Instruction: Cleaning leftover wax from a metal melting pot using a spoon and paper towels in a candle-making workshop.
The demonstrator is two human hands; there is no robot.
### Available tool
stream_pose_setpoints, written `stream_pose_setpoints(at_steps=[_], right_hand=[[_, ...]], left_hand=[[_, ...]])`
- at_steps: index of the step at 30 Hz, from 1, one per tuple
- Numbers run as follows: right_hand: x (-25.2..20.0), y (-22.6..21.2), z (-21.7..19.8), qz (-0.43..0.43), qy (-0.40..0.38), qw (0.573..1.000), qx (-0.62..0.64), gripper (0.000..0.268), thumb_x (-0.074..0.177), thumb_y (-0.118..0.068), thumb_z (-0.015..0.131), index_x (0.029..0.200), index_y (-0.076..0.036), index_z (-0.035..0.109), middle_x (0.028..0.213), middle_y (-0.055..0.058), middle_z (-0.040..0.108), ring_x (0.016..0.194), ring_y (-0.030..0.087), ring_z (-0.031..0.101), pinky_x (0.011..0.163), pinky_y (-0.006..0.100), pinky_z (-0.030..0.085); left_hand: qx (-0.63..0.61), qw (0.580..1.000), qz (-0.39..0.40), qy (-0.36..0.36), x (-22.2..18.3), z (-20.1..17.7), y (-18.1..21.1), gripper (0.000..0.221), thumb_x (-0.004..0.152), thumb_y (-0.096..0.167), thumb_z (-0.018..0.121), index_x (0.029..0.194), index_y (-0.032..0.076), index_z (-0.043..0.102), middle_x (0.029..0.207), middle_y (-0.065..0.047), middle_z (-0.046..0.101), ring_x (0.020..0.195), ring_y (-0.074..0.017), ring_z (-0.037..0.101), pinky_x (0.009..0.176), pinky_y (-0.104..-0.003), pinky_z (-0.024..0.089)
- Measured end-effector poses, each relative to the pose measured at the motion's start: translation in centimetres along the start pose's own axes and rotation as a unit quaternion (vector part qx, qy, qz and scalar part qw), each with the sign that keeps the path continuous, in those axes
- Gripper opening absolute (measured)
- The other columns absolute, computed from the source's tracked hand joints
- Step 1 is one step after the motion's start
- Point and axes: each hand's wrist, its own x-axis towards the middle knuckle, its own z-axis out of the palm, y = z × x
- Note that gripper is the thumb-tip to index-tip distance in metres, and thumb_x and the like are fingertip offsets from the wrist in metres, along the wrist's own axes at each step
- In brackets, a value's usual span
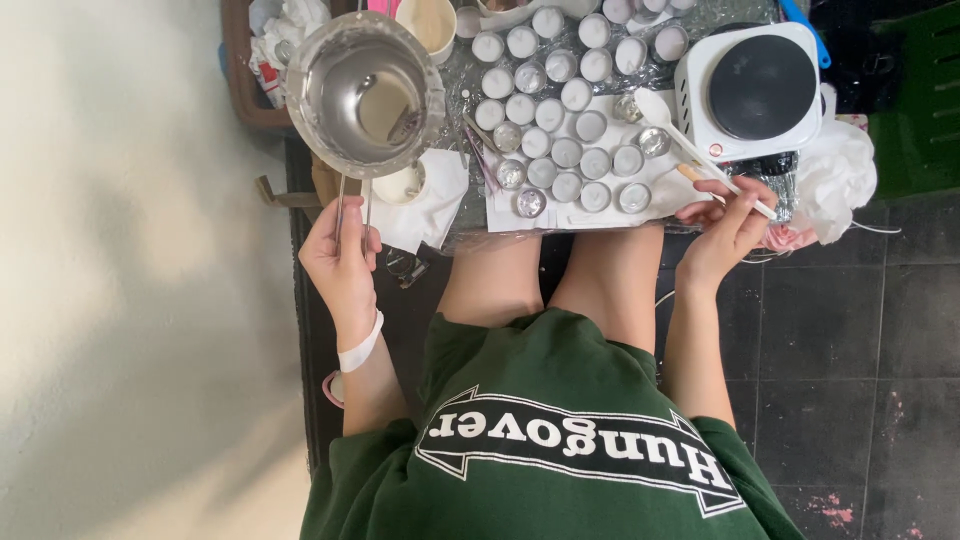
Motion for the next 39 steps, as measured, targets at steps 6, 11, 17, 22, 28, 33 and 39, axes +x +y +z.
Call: stream_pose_setpoints(at_steps=[6,11,17,22,28,33,39], right_hand=[[-0.6,-0.2,1.1,-0.030,-0.029,0.999,-0.017,0.020,0.122,-0.024,0.035,0.128,-0.007,0.043,0.108,0.019,0.071,0.065,0.018,0.063,0.061,0.025,0.047],[-0.7,-1.2,1.8,-0.081,-0.059,0.986,-0.134,0.018,0.122,-0.018,0.037,0.128,-0.003,0.044,0.112,0.019,0.072,0.069,0.017,0.065,0.064,0.023,0.046],[-1.0,-1.1,2.1,-0.151,-0.115,0.946,-0.265,0.020,0.120,-0.016,0.039,0.127,0.000,0.048,0.115,0.020,0.072,0.075,0.018,0.068,0.066,0.024,0.047],[-1.0,-0.9,2.4,-0.085,-0.062,0.983,-0.152,0.023,0.120,-0.023,0.038,0.127,-0.002,0.044,0.114,0.018,0.071,0.073,0.017,0.068,0.064,0.025,0.048],[-1.8,0.8,-2.4,0.051,0.061,0.993,0.090,0.032,0.117,-0.037,0.041,0.124,-0.007,0.049,0.098,0.016,0.068,0.064,0.020,0.059,0.059,0.029,0.045],[-2.7,2.7,-9.5,0.037,0.097,0.991,0.088,0.028,0.118,-0.033,0.043,0.117,-0.007,0.053,0.086,0.014,0.062,0.067,0.020,0.055,0.059,0.031,0.043],[-1.6,2.1,-12.0,0.033,0.081,0.995,0.048,0.027,0.119,-0.031,0.038,0.108,-0.009,0.050,0.074,0.009,0.055,0.060,0.018,0.050,0.057,0.028,0.040]], left_hand=[[0.007,1.000,-0.006,0.026,-0.1,0.2,0.1,0.022,0.105,0.015,0.064,0.113,-0.005,0.069,0.080,0.000,0.064,0.060,-0.0058,0.055,0.047,-0.020,0.033],[0.006,1.000,0.003,0.015,0.0,-0.2,-0.4,0.021,0.107,0.014,0.063,0.115,-0.006,0.069,0.079,-0.001,0.062,0.061,-0.0063,0.056,0.049,-0.020,0.034],[0.014,1.000,0.000,0.019,-0.2,0.0,0.1,0.022,0.106,0.014,0.063,0.113,-0.006,0.068,0.081,-0.001,0.063,0.061,-0.0061,0.056,0.048,-0.020,0.033],[0.020,1.000,-0.009,0.016,-0.2,0.0,-0.2,0.022,0.106,0.015,0.063,0.113,-0.006,0.068,0.078,0.000,0.062,0.060,-0.0060,0.056,0.047,-0.020,0.033],[0.028,1.000,-0.007,-0.007,-0.1,0.6,-0.1,0.023,0.107,0.016,0.063,0.113,-0.005,0.067,0.074,0.000,0.059,0.061,-0.0053,0.055,0.048,-0.020,0.031],[0.035,0.999,-0.003,-0.014,0.2,1.4,-0.4,0.023,0.107,0.016,0.063,0.113,-0.005,0.068,0.074,0.002,0.056,0.061,-0.0057,0.057,0.048,-0.020,0.032],[0.026,0.999,-0.021,-0.025,-0.4,2.9,0.0,0.024,0.106,0.017,0.064,0.115,-0.005,0.069,0.078,0.000,0.061,0.060,-0.0060,0.055,0.048,-0.020,0.031]])
